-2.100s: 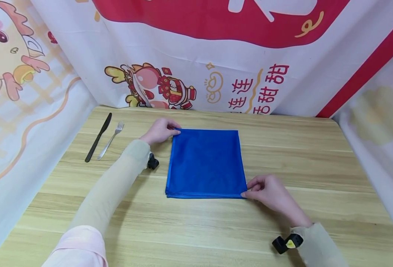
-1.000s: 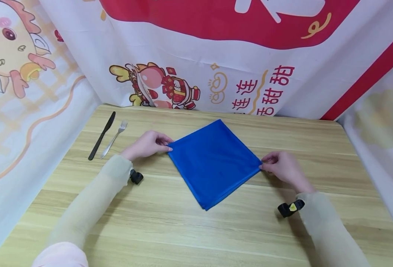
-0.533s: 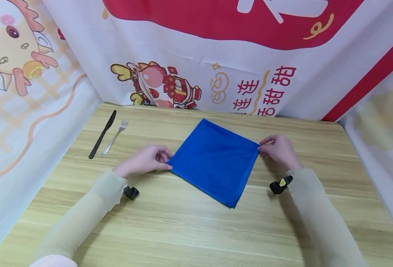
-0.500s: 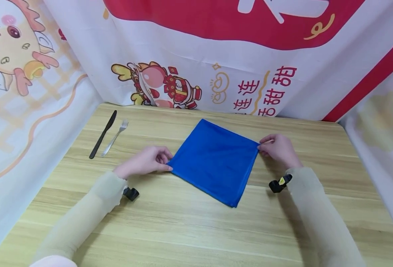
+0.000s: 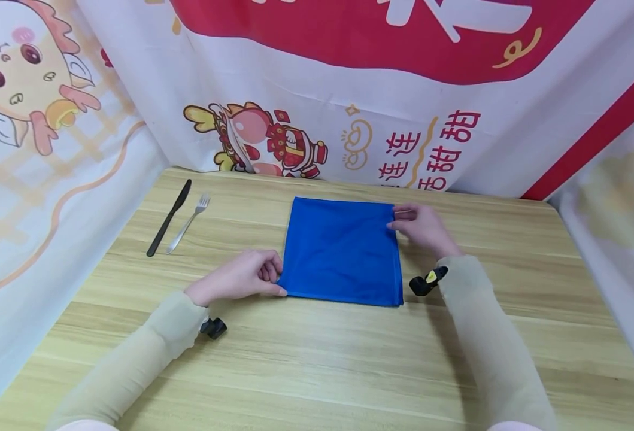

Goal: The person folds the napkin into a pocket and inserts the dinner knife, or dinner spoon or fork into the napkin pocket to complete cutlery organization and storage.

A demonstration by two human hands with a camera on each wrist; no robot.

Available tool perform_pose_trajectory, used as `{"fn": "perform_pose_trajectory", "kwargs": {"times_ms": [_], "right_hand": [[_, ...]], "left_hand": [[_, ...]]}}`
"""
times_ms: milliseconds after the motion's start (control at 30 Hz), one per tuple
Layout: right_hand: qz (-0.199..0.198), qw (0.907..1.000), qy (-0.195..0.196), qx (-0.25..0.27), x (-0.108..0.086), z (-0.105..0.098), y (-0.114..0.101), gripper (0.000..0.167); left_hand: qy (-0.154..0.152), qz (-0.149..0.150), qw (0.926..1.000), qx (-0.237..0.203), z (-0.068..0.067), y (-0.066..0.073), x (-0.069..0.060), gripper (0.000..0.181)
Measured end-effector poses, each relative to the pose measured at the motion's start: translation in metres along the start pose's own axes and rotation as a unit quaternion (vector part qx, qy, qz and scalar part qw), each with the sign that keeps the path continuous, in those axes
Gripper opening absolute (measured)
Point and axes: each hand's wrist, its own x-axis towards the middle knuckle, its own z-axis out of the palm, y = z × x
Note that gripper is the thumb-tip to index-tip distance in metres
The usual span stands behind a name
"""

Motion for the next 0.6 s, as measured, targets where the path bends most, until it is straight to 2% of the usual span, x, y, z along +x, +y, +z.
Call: {"fn": "perform_pose_trajectory", "kwargs": {"times_ms": [133,233,367,500,600], "right_hand": [[-0.002,0.9998,0.008,0.016,0.005,0.005,0.001,0.053],[-0.006,0.9998,0.011,0.017,0.005,0.006,0.0,0.054],[-0.013,0.9996,0.018,0.016,-0.004,0.003,-0.005,0.061],[-0.031,0.999,0.031,0.014,-0.016,-0.003,-0.011,0.068],[-0.045,0.9982,0.038,0.011,-0.025,-0.006,-0.015,0.069]], "left_hand": [[0.002,-0.002,1.0,-0.007,0.001,-0.001,0.0,0.04],[0.009,-0.015,0.9998,-0.01,-0.001,-0.001,0.0,0.044],[0.037,-0.031,0.9988,-0.008,-0.007,-0.001,-0.002,0.053],[0.078,-0.011,0.9969,-0.007,-0.011,0.003,-0.001,0.057],[0.082,0.016,0.9965,-0.006,-0.011,0.01,-0.002,0.055]]}}
